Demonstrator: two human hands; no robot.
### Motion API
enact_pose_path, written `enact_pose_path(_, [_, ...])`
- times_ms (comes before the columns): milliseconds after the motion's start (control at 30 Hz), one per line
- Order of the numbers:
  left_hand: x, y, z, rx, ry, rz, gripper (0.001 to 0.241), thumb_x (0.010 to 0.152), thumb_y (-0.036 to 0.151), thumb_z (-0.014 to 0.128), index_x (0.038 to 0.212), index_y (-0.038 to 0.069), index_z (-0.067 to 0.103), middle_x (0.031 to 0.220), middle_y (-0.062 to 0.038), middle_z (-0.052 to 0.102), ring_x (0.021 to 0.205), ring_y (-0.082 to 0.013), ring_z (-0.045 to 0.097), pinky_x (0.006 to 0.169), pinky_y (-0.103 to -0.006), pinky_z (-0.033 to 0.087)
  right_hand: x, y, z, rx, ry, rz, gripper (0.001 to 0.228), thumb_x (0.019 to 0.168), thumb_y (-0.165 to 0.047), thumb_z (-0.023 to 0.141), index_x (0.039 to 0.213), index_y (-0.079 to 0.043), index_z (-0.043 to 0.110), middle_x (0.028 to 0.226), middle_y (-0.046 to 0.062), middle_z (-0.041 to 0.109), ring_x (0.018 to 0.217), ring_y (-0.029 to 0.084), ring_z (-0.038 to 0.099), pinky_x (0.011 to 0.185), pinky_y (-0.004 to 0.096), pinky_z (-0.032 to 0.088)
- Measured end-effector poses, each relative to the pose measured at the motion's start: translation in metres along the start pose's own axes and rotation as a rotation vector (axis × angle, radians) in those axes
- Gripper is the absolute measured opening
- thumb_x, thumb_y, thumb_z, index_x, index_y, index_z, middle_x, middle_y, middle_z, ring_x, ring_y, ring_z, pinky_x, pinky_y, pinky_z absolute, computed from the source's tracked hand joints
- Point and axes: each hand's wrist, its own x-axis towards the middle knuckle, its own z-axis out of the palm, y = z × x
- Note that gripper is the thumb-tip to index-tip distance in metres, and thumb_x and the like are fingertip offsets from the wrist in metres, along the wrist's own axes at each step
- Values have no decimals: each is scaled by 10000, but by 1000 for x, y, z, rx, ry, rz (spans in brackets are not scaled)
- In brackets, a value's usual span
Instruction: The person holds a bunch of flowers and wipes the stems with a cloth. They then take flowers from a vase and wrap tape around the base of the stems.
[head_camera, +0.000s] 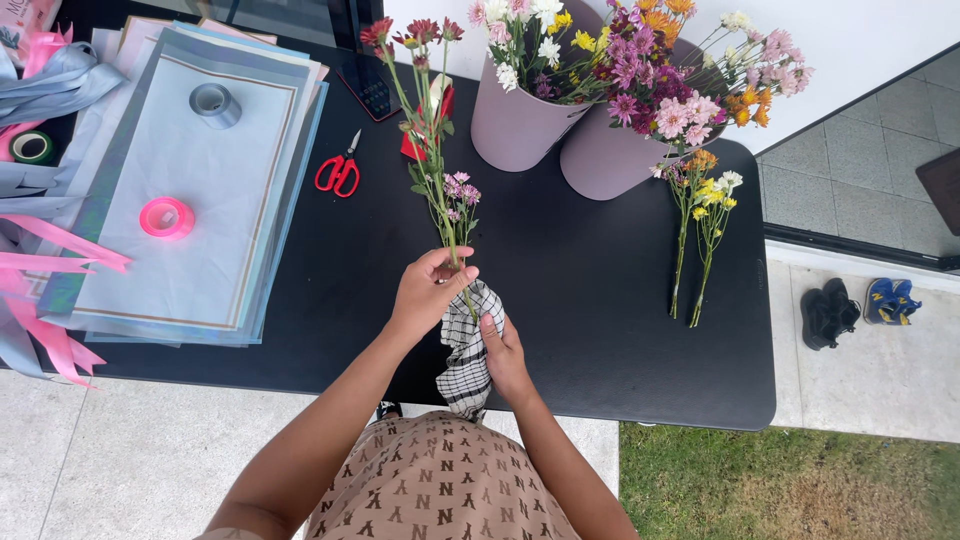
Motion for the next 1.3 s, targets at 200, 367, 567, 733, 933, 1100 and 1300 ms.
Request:
enact_pose_path(200, [1,-18,7,-30,98,65,270,801,137,742,1044,35,682,786,-77,580,690,-118,633,658,-255,571,2,-1,-4,17,3,18,443,966,-286,470,1340,-49,482,1248,122,566,1139,212,499,998,447,403])
enact_pose_path(367, [4,-12,5,20,116,128,285,808,89,719,1082,31,667,782,-79,581,686,-127,643,662,-263,576,3,22,-11,203,47,113,469,970,-319,468,1348,-42,471,1212,98,569,1103,192,518,992,440,414])
enact_pose_path(567, [3,-11,8,-30,106,125,264,833,42,670,1094,11,652,789,-98,572,706,-164,651,694,-286,581,1,16,-12,224,24,129,450,967,-314,480,1301,-16,519,1168,118,599,1053,196,540,955,435,445])
enact_pose_path(733, [4,-11,10,-30,104,136,249,829,35,667,1077,10,659,782,-91,569,695,-161,651,690,-281,584,3,20,-15,247,12,134,399,959,-297,491,1257,-40,560,1096,101,635,994,181,580,906,413,485])
enact_pose_path(933, [1,-4,8,78,114,134,259,818,129,721,1060,47,678,773,-68,556,690,-128,642,642,-236,569,-1,8,-15,285,9,178,402,949,-299,513,1244,-33,571,1052,84,642,963,173,592,888,396,492])
enact_pose_path(1100, [-4,1,12,134,151,113,257,803,183,751,1031,77,697,779,-47,555,717,-102,612,643,-224,535,1,10,-15,188,22,173,398,947,-300,517,1251,-49,575,1097,93,640,1011,183,573,917,413,479])
enact_pose_path(1300, [-6,16,-3,216,255,91,258,789,236,767,1005,112,701,785,-27,545,737,-100,588,650,-203,505,4,-11,-64,-104,103,199,496,951,-380,487,1330,-61,503,1236,176,558,1144,295,503,985,474,413])
